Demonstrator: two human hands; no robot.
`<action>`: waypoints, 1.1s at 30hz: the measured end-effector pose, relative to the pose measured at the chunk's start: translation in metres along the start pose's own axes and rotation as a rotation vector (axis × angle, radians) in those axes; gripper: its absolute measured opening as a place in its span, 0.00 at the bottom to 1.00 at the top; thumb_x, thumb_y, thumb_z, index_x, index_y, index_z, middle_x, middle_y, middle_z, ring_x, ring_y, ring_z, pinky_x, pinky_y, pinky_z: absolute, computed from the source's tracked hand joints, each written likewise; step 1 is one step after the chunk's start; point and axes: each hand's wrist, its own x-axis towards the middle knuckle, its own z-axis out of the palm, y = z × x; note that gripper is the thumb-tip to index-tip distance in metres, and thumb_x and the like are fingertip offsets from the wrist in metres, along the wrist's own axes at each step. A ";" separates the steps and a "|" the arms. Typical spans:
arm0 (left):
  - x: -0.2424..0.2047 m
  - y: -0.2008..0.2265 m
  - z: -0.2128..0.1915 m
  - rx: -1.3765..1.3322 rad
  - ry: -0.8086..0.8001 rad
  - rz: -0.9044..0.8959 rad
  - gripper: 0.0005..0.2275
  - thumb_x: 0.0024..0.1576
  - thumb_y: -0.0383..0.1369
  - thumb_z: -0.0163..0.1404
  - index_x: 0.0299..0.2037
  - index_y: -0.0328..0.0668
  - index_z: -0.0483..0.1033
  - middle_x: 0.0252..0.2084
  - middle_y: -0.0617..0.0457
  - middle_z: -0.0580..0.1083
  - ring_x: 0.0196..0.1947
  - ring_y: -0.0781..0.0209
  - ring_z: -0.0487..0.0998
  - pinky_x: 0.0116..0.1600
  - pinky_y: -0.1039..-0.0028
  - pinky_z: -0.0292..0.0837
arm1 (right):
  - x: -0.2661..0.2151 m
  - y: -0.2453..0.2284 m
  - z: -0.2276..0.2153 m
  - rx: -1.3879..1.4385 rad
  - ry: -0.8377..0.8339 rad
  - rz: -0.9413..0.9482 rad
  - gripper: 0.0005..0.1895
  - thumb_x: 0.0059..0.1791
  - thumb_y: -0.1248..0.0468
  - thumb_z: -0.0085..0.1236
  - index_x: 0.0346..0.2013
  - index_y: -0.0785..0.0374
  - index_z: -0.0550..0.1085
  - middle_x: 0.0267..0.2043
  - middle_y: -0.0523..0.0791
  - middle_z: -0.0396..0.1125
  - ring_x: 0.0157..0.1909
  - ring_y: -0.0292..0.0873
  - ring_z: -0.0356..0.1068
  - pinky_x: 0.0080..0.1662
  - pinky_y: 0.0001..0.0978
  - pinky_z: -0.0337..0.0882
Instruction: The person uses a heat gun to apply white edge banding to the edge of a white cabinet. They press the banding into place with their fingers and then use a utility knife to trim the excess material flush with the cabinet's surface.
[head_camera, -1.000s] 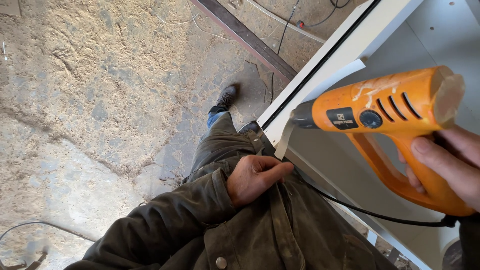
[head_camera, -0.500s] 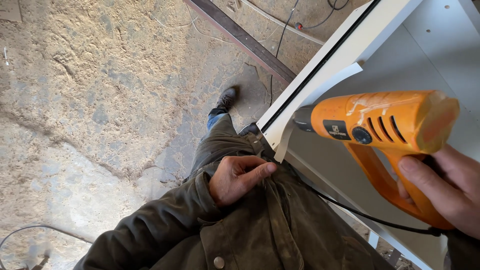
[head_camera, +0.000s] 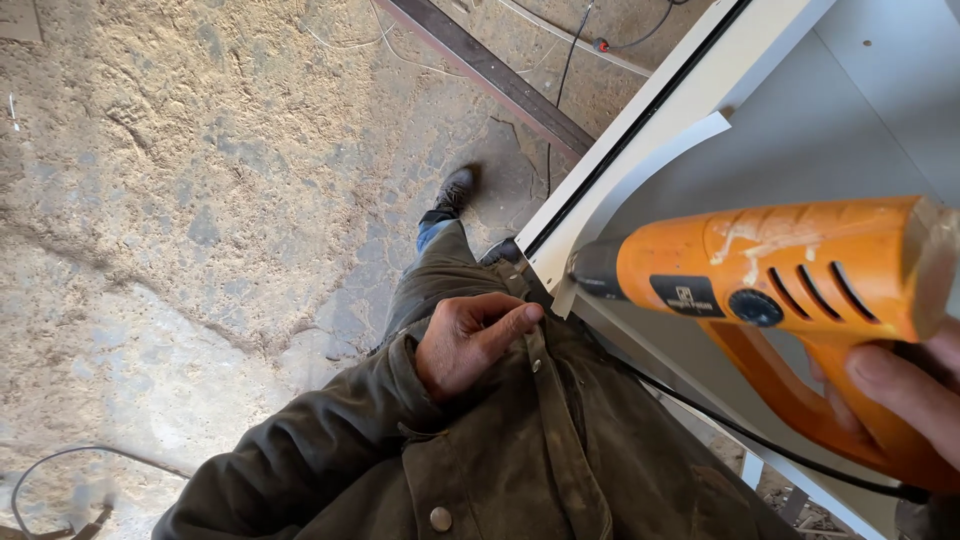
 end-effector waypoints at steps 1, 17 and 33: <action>0.000 0.000 0.000 0.000 0.000 0.000 0.18 0.62 0.45 0.53 0.42 0.33 0.84 0.32 0.54 0.81 0.33 0.73 0.77 0.38 0.77 0.74 | 0.001 0.003 -0.001 0.000 0.001 0.000 0.19 0.58 0.58 0.49 0.59 0.67 0.71 0.40 0.51 0.66 0.30 0.47 0.69 0.31 0.43 0.74; -0.002 0.002 -0.001 -0.057 0.086 0.016 0.17 0.63 0.43 0.53 0.42 0.31 0.84 0.29 0.56 0.78 0.30 0.73 0.73 0.36 0.77 0.71 | 0.009 0.005 -0.007 0.091 -0.005 0.024 0.22 0.57 0.57 0.50 0.58 0.72 0.70 0.42 0.54 0.64 0.28 0.49 0.66 0.27 0.43 0.73; 0.000 0.015 -0.011 0.224 0.148 0.320 0.14 0.63 0.41 0.55 0.45 0.36 0.83 0.39 0.50 0.82 0.37 0.65 0.81 0.43 0.75 0.77 | 0.013 -0.009 0.001 0.005 -0.043 -0.051 0.22 0.58 0.58 0.47 0.63 0.65 0.70 0.45 0.52 0.66 0.31 0.46 0.67 0.33 0.43 0.75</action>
